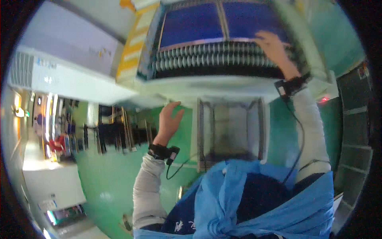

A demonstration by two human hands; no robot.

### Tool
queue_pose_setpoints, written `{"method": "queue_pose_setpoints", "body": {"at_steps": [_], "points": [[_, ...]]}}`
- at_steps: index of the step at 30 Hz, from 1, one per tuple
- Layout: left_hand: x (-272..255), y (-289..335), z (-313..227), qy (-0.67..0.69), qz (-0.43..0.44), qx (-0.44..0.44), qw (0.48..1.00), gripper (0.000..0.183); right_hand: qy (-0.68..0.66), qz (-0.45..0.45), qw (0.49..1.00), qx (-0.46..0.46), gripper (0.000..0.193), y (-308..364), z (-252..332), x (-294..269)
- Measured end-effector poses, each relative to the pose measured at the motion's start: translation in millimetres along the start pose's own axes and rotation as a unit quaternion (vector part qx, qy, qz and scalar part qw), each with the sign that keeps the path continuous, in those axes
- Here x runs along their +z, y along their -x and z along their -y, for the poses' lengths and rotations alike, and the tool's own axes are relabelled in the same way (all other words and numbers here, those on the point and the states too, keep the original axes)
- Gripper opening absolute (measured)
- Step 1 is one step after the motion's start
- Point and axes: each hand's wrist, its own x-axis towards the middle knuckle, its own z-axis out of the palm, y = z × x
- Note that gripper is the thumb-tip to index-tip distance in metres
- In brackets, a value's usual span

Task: The recorder moves industrial racks and loads blue metal/glass plates onto the conveyor belt of a processing machine.

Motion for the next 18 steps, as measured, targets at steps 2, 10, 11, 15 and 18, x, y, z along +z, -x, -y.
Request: {"method": "queue_pose_setpoints", "body": {"at_steps": [2, 10, 11, 15, 18], "points": [[-2, 52, 12, 0.005, -0.015, -0.045, 0.999, 0.030, -0.133, 0.066, 0.989, -0.021, 0.029, 29, 37, -13], [27, 200, 42, 0.109, 0.043, -0.259, 0.959, 0.038, -0.235, 0.536, 0.810, 0.050, 0.028, 214, 116, 25], [33, 208, 42, 0.127, 0.034, -0.266, 0.955, 0.038, -0.247, 0.553, 0.794, 0.047, 0.031, 236, 117, 35], [53, 234, 39, 0.102, 0.126, -0.271, 0.949, 0.048, -0.236, 0.630, 0.735, 0.084, 0.043, 309, 132, 59], [61, 242, 42, 0.119, 0.154, -0.262, 0.945, 0.051, -0.204, 0.674, 0.698, 0.129, 0.042, 333, 140, 65]]}}
